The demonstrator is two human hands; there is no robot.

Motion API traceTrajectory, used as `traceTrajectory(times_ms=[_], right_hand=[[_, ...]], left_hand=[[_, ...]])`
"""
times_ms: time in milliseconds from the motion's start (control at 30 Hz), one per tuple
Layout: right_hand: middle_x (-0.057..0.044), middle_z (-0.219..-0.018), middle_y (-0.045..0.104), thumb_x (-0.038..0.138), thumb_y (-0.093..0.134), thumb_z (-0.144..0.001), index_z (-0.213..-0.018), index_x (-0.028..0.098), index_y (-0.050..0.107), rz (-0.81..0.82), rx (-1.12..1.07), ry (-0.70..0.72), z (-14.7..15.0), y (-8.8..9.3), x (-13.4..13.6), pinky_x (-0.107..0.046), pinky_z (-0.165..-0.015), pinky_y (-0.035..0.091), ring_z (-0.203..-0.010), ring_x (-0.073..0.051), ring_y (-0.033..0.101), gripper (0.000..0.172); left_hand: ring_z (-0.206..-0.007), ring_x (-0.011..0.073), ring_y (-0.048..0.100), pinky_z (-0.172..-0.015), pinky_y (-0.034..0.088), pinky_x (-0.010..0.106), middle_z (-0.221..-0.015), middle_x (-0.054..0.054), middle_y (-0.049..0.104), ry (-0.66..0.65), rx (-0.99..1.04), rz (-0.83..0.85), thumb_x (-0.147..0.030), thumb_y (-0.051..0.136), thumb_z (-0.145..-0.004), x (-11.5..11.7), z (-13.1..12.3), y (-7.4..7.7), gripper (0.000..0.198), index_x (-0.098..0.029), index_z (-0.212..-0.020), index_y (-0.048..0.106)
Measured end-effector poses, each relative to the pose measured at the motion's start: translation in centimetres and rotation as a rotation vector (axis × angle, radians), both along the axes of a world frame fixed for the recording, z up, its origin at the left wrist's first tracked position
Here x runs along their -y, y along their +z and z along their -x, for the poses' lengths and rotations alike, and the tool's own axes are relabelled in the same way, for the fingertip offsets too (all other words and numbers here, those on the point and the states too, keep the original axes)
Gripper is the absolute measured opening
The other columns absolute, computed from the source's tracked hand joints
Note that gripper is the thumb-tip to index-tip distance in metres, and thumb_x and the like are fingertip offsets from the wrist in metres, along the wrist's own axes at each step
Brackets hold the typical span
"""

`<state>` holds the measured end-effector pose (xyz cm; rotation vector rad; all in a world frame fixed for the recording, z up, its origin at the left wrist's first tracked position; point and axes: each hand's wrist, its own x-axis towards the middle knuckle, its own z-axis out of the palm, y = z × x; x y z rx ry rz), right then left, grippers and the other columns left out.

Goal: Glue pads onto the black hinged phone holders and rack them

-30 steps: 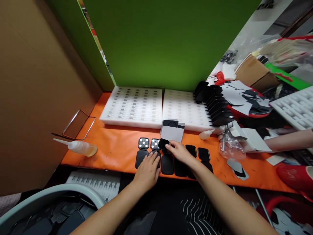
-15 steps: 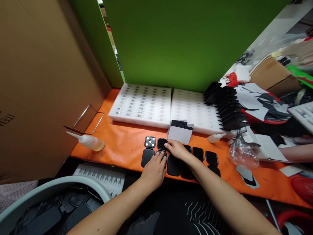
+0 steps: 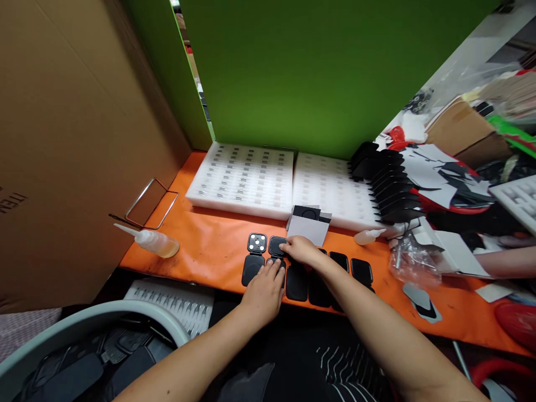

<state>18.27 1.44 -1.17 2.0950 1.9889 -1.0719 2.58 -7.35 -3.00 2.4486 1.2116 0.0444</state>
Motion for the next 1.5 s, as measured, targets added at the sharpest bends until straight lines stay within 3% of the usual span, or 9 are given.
traceTrajectory(times_ms=[500, 633, 733, 867, 1033, 1167, 1333, 1400, 1500], right_hand=[[-0.019, -0.095, 0.068, 0.053, 0.049, -0.082, -0.083, 0.013, 0.069, 0.017, 0.228, 0.066, 0.6, 1.2, -0.9, -0.031, -0.067, 0.043, -0.089, -0.028, 0.063, 0.044], [-0.015, -0.098, 0.069, 0.046, 0.042, -0.089, -0.093, 0.016, 0.068, -0.209, 0.194, 0.082, 0.3, 1.2, 1.8, -0.032, -0.076, 0.045, -0.092, -0.025, 0.063, 0.039], [-0.011, -0.120, 0.062, 0.037, 0.037, -0.093, -0.112, 0.018, 0.063, -0.429, 0.031, 0.224, 0.3, 0.1, 4.8, -0.034, -0.096, 0.040, -0.114, -0.022, 0.054, 0.038], [-0.011, -0.134, 0.051, 0.032, 0.037, -0.093, -0.122, 0.016, 0.058, -0.439, -0.018, 0.280, 1.0, -1.3, 6.1, -0.039, -0.109, 0.028, -0.127, -0.022, 0.043, 0.040], [-0.008, -0.125, 0.059, 0.030, 0.042, -0.091, -0.114, 0.020, 0.062, -0.475, -0.041, 0.218, 1.1, -0.7, 5.9, -0.036, -0.102, 0.037, -0.116, -0.020, 0.052, 0.033], [-0.006, -0.105, 0.067, 0.028, 0.041, -0.091, -0.104, 0.022, 0.064, -0.538, -0.116, 0.050, -3.7, -0.1, 10.7, -0.033, -0.089, 0.044, -0.099, -0.019, 0.058, 0.027], [-0.011, -0.097, 0.065, 0.029, 0.039, -0.089, -0.094, 0.020, 0.066, -0.517, 0.251, -0.419, -16.4, -1.0, 19.7, -0.038, -0.086, 0.044, -0.093, -0.024, 0.058, 0.028], [-0.015, -0.110, 0.061, 0.033, 0.042, -0.087, -0.105, 0.016, 0.063, -0.491, 0.418, -0.527, -21.2, -1.5, 21.3, -0.041, -0.091, 0.041, -0.103, -0.028, 0.055, 0.033], [-0.017, -0.118, 0.057, 0.039, 0.050, -0.081, -0.114, 0.013, 0.060, -0.376, 0.456, -0.495, -25.4, -1.7, 20.9, -0.039, -0.094, 0.040, -0.109, -0.029, 0.053, 0.044]], left_hand=[[-0.131, 0.0320, 0.035, -0.105, 0.036, 0.048, -0.142, 0.018, 0.038, -0.007, -0.003, -0.025, -0.023, 0.043, -0.087, 0.1, 0.0, -0.4, 0.048, -0.008, -0.132, 0.042], [-0.131, 0.0317, 0.036, -0.104, 0.037, 0.049, -0.142, 0.018, 0.039, -0.008, 0.023, -0.042, -0.021, 0.042, -0.086, 0.1, 0.0, -0.5, 0.047, -0.010, -0.131, 0.042], [-0.130, 0.0314, 0.037, -0.104, 0.037, 0.049, -0.139, 0.019, 0.043, -0.010, 0.043, -0.061, -0.020, 0.044, -0.085, 0.2, 0.1, -0.8, 0.047, -0.010, -0.131, 0.042], [-0.128, 0.0313, 0.040, -0.103, 0.038, 0.048, -0.135, 0.019, 0.047, -0.005, 0.024, -0.087, -0.019, 0.043, -0.084, 0.3, 0.1, -1.1, 0.046, -0.008, -0.129, 0.042], [-0.128, 0.0305, 0.041, -0.102, 0.040, 0.047, -0.136, 0.018, 0.046, -0.032, 0.036, -0.144, -0.020, 0.042, -0.085, 0.2, 0.2, -1.7, 0.048, -0.011, -0.131, 0.042], [-0.125, 0.0311, 0.045, -0.100, 0.042, 0.048, -0.136, 0.016, 0.047, -0.040, 0.052, -0.216, -0.023, 0.039, -0.086, 0.1, 0.5, -2.7, 0.044, -0.013, -0.128, 0.048], [-0.122, 0.0319, 0.048, -0.098, 0.044, 0.049, -0.133, 0.015, 0.050, -0.045, 0.079, -0.220, -0.027, 0.041, -0.085, -0.4, 0.4, -2.8, 0.042, -0.013, -0.123, 0.053], [-0.121, 0.0310, 0.048, -0.097, 0.045, 0.047, -0.133, 0.015, 0.051, -0.038, 0.080, -0.179, -0.028, 0.043, -0.084, -0.7, 0.3, -2.0, 0.041, -0.014, -0.121, 0.055], [-0.116, 0.0272, 0.054, -0.093, 0.049, 0.042, -0.131, 0.011, 0.053, 0.007, 0.083, -0.081, -0.032, 0.041, -0.087, -1.1, 0.4, -0.4, 0.037, -0.018, -0.117, 0.058]])
